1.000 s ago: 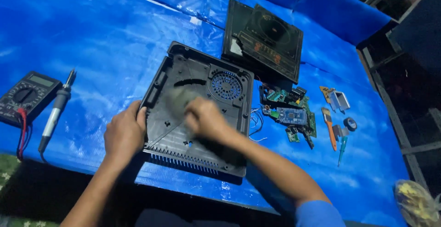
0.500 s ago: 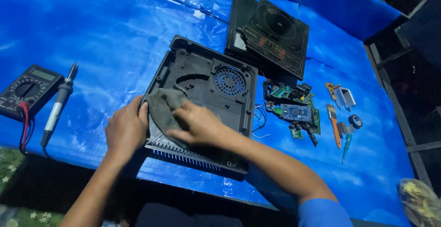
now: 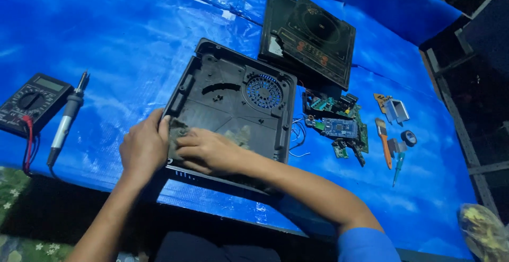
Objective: Disassembling an induction cooker to clean the internal housing and components using a brush and cloth.
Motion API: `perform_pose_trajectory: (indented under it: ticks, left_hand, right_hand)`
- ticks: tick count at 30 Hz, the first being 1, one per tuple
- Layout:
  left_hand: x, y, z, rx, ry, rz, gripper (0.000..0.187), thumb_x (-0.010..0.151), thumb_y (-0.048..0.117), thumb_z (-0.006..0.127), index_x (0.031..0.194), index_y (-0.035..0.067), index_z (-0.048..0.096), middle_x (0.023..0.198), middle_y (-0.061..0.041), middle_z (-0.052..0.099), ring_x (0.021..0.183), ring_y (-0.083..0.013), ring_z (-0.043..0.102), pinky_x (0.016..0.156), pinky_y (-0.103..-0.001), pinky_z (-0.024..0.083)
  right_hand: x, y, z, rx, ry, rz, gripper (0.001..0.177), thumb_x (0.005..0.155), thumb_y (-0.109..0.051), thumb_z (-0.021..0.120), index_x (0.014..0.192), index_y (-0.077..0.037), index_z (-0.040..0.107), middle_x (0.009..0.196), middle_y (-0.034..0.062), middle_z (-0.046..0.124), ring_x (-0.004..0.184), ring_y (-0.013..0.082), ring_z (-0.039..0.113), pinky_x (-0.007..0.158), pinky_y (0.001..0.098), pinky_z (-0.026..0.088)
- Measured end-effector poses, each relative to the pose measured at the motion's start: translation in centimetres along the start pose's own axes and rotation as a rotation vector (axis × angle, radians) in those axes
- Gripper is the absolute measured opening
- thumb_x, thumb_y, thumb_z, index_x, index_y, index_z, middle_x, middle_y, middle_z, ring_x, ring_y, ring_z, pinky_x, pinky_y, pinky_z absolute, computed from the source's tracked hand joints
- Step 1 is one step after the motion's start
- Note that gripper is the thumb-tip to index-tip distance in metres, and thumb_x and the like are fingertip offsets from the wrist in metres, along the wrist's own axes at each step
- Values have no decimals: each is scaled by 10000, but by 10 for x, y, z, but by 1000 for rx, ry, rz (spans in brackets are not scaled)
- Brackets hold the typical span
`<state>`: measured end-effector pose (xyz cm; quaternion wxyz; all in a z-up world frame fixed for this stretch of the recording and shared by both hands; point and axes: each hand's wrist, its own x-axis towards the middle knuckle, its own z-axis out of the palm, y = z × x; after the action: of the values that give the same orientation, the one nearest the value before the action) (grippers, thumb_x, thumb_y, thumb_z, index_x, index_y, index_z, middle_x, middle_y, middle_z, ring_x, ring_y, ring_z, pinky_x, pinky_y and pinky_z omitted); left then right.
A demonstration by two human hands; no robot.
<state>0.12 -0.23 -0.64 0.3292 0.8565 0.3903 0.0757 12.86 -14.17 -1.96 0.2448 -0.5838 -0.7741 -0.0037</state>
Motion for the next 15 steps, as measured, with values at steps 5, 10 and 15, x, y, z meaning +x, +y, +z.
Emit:
perform_pose_trajectory:
  ticks: [5, 10, 15]
  left_hand:
    - [0, 2, -3, -52, -29, 11, 450, 1077, 389, 425, 1394, 153, 639, 1133, -289, 725, 1054, -608, 647, 846, -713, 527]
    - [-3, 5, -9, -80, -45, 16, 448, 1070, 377, 427, 1391, 146, 638, 1122, -298, 720, 1043, -626, 639, 846, -723, 513]
    - [-6, 7, -9, -80, -24, 43, 442, 1077, 348, 436, 1378, 106, 651, 1110, -339, 710, 1028, -655, 630, 827, -736, 502]
  right_hand:
    - [-12, -13, -61, 364, -286, 165, 143, 944, -192, 616, 952, -92, 716, 930, 155, 711, 921, 339, 650, 840, 427, 534]
    - [-48, 6, -101, 196, -525, 444, 204, 836, -333, 700, 865, -139, 755, 805, 92, 731, 804, 259, 673, 779, 396, 575]
    - [-106, 55, -120, -627, -479, 634, 327, 781, -359, 798, 1027, -144, 781, 1016, 96, 753, 947, 282, 738, 806, 387, 600]
